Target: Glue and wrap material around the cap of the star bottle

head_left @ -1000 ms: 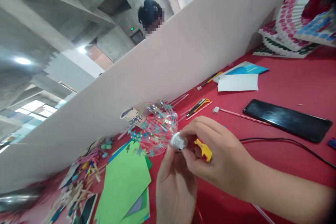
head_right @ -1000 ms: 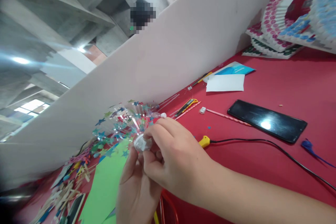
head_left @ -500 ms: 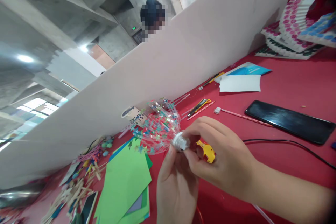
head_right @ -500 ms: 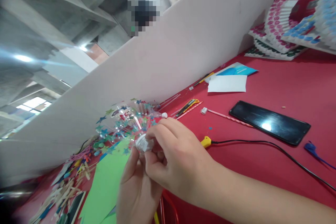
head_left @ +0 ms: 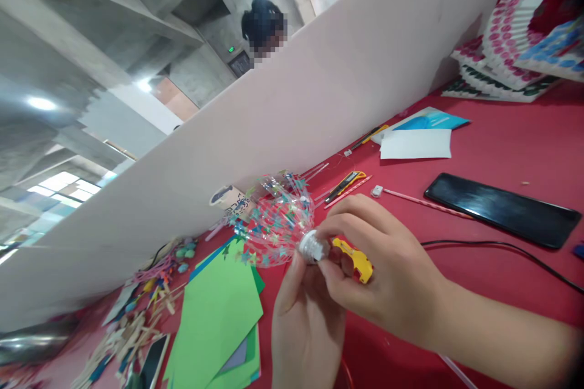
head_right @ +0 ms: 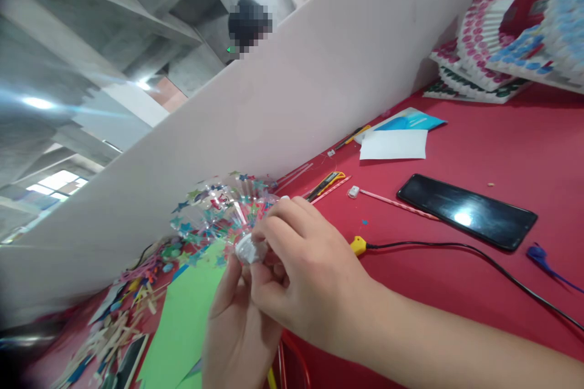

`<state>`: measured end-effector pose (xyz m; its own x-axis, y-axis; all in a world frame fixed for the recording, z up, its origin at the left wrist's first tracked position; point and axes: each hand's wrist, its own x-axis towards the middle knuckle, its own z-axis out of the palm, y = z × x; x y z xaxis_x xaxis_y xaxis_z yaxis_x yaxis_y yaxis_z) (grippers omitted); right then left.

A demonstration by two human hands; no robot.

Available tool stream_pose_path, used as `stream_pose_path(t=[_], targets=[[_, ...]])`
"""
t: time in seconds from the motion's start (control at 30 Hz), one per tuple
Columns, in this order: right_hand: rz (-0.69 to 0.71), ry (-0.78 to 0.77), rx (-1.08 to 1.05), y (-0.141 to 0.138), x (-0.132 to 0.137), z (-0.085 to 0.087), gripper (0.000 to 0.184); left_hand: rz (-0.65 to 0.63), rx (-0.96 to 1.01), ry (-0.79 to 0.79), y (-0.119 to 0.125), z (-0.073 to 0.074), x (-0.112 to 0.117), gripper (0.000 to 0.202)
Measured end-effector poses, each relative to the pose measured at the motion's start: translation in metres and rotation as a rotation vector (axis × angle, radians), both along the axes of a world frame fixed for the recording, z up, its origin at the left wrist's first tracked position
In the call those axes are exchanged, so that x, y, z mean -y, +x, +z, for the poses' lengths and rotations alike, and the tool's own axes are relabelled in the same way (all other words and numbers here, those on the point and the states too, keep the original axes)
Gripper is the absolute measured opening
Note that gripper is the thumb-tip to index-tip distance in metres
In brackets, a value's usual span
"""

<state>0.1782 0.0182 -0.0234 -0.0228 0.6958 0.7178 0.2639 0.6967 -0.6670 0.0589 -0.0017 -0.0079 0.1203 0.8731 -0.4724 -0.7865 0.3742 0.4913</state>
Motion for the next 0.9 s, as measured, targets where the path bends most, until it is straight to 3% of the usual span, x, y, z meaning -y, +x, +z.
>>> stream_pose_path(t=[0.6,0.9], targets=[[0.002,-0.056,-0.018,-0.0019,0.0016,-0.0013,0.020,0.099,-0.072,-0.144,0.0076,0.0070,-0.0033,0.052],[-0.024,-0.089,0.015,-0.0013,0.0025,0.0003,0.016,0.016,-0.031,-0.006,0.0048,-0.0017,0.0017,0.039]])
